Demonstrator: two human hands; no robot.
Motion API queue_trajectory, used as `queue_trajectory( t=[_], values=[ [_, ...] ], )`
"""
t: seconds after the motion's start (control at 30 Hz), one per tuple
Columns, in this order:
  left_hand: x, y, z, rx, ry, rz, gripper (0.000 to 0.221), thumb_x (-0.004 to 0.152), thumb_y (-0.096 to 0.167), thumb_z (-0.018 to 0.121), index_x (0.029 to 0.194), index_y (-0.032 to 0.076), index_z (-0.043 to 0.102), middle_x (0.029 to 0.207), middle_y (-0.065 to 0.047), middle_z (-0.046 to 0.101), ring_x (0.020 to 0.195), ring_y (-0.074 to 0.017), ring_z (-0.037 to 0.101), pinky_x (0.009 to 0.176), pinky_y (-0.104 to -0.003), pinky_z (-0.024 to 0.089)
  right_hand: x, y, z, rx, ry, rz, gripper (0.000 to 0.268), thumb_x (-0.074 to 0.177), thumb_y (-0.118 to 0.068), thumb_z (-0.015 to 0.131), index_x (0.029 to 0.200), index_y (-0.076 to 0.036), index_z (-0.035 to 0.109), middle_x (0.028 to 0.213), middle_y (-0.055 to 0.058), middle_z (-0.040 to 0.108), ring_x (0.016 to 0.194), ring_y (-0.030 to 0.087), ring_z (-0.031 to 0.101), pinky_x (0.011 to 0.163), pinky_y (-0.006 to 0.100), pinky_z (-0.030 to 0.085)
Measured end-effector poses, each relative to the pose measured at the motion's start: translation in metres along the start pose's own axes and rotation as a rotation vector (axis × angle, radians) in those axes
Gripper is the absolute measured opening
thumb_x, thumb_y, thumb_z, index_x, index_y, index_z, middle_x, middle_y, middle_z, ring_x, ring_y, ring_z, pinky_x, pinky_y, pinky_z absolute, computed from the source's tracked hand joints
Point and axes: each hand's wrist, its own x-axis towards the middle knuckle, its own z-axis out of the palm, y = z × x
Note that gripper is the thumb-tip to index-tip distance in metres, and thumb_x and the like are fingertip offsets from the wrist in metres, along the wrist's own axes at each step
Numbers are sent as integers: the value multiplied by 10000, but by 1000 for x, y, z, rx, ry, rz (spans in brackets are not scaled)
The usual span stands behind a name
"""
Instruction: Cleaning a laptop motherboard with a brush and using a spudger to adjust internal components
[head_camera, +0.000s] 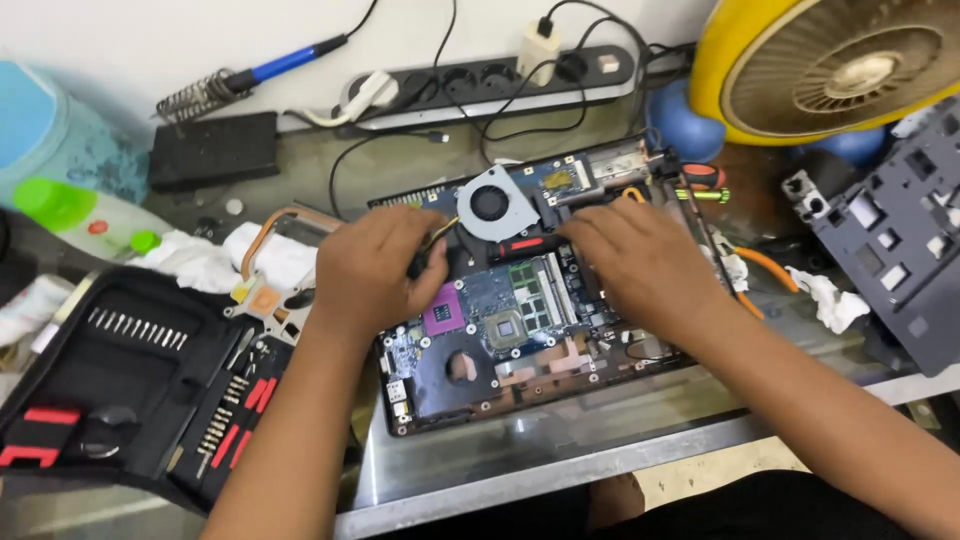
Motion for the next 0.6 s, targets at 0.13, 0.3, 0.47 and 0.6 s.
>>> queue_trajectory(
  t=[0.13,0.3,0.47,0.6],
  values=[
    [0,1,-3,-31,-55,-4,134,921,225,682,1016,142,725,759,-5,621,730,-202,669,682,-293,567,-1,3,-9,139,88,41,439,891,41,561,1305,-65,660,1110,115,668,936,318,637,846,403,493],
    [4,5,-6,-71,-63,-31,115,923,176,693,1017,128,737,748,-4,622,703,-199,663,655,-285,557,-20,19,-13,441,144,136,499,911,107,545,1397,8,602,1111,152,661,960,397,642,867,465,497],
    [-2,4,-5,-81,-89,-15,170,920,209,713,1074,141,740,787,-13,649,753,-211,688,679,-305,578,-57,29,4,923,380,346,751,928,127,621,1556,108,211,1167,296,528,994,417,646,844,509,578],
    [4,8,-15,-148,-134,11,136,998,137,674,1125,87,673,980,-52,734,866,-247,725,615,-329,507,-49,1,-18,1055,343,476,883,1049,152,574,1676,-158,33,1335,196,417,1182,332,601,1021,460,662]
  ],
)
